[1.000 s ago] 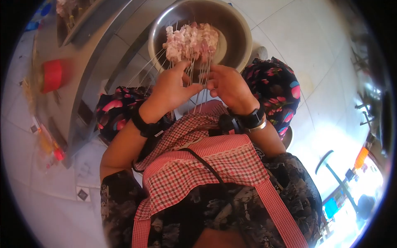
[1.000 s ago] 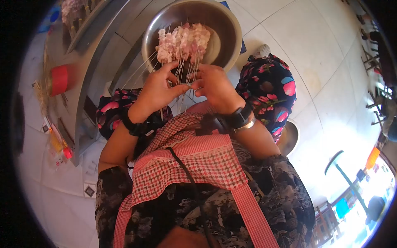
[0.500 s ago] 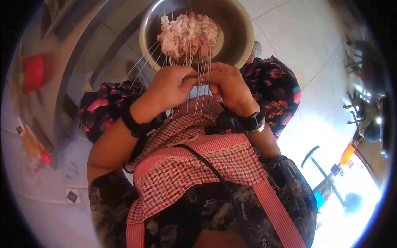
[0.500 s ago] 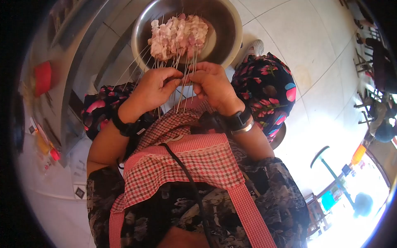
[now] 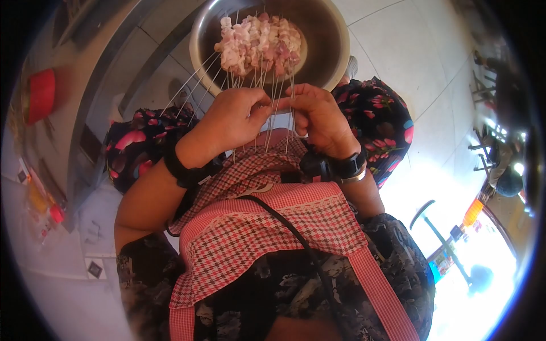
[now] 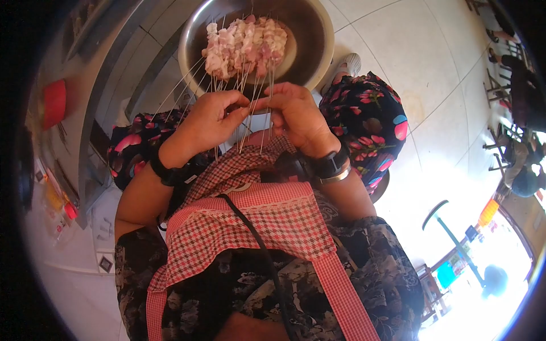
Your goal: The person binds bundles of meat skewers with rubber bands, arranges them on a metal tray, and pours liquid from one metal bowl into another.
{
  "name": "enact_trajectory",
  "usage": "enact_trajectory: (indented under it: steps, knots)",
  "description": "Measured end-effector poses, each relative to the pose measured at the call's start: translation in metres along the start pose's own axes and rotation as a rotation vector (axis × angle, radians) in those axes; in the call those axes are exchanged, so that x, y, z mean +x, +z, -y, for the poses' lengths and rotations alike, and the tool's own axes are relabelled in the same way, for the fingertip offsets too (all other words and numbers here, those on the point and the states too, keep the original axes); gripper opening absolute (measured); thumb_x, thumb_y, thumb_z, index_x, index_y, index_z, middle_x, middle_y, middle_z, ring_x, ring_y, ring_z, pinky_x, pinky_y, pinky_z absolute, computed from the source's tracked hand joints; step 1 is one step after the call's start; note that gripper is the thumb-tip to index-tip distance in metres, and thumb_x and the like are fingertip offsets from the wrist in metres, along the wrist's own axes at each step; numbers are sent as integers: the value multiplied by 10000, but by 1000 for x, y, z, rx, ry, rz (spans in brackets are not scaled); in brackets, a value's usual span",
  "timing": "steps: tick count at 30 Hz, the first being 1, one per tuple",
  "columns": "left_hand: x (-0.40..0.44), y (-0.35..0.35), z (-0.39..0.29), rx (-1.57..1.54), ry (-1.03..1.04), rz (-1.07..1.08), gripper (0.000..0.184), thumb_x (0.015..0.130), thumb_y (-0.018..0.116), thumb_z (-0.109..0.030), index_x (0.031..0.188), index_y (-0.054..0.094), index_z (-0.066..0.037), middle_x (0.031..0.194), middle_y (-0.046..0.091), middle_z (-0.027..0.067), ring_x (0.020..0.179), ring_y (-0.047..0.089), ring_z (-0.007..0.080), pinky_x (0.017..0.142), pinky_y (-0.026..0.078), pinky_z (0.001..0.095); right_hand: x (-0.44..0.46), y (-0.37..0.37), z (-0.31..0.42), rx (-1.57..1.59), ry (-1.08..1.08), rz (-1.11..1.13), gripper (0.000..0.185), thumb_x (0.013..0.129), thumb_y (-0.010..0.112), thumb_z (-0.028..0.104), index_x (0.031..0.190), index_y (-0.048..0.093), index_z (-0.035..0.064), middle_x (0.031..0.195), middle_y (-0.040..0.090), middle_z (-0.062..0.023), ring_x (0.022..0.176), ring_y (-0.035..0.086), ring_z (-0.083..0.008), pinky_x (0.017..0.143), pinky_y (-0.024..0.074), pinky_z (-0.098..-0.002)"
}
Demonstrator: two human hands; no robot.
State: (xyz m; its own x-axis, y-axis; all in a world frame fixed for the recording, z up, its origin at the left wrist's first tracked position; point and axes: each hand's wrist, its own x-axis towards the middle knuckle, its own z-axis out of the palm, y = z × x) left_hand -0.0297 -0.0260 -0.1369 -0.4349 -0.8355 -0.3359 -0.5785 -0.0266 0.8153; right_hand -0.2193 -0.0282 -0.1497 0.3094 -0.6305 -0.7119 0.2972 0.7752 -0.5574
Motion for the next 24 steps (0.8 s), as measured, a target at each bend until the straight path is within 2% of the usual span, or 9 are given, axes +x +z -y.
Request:
enact_trajectory:
  steps: [4,7,13,19,22,24]
  knots:
    - [0,1,1,20,7,4,158,821,580,-88,935,604,20,755,610,146,636,583,187,581,448,299,-1,-5,0,71,26,28,149,827,497,47,967,478,-1,794,647,-139,404,414,-76,328,353,-220]
    - [-1,1,1,67,24,4,186,795,581,-71,956,610,18,781,615,170,661,608,240,595,460,322,3,-8,-4,71,29,60,110,828,505,63,923,487,9,789,645,-136,404,420,-82,322,333,-222]
    - [-1,4,4,135,31,3,222,764,571,-56,969,616,14,813,612,205,722,620,330,617,474,359,-4,3,-3,-62,-81,-76,100,839,502,86,899,519,7,804,656,-136,406,437,-102,372,361,-204]
    - [-2,4,3,184,32,12,229,749,562,-51,964,619,5,798,607,214,733,609,359,630,473,397,0,-8,-9,-115,-92,-7,139,862,487,115,929,517,-4,839,660,-134,527,550,-103,417,397,-198]
    - [-2,4,0,201,35,28,228,747,557,-49,959,623,0,795,606,209,735,605,363,638,471,415,-2,-2,-7,-177,-100,-51,129,867,475,88,938,509,-15,832,656,-132,518,550,-106,408,404,-219]
    - [-2,6,2,200,58,22,232,747,554,-47,964,625,-9,790,605,206,737,605,363,641,471,417,2,2,-17,-315,-235,-130,180,872,492,122,975,515,-24,820,645,-108,497,505,-86,416,376,-194]
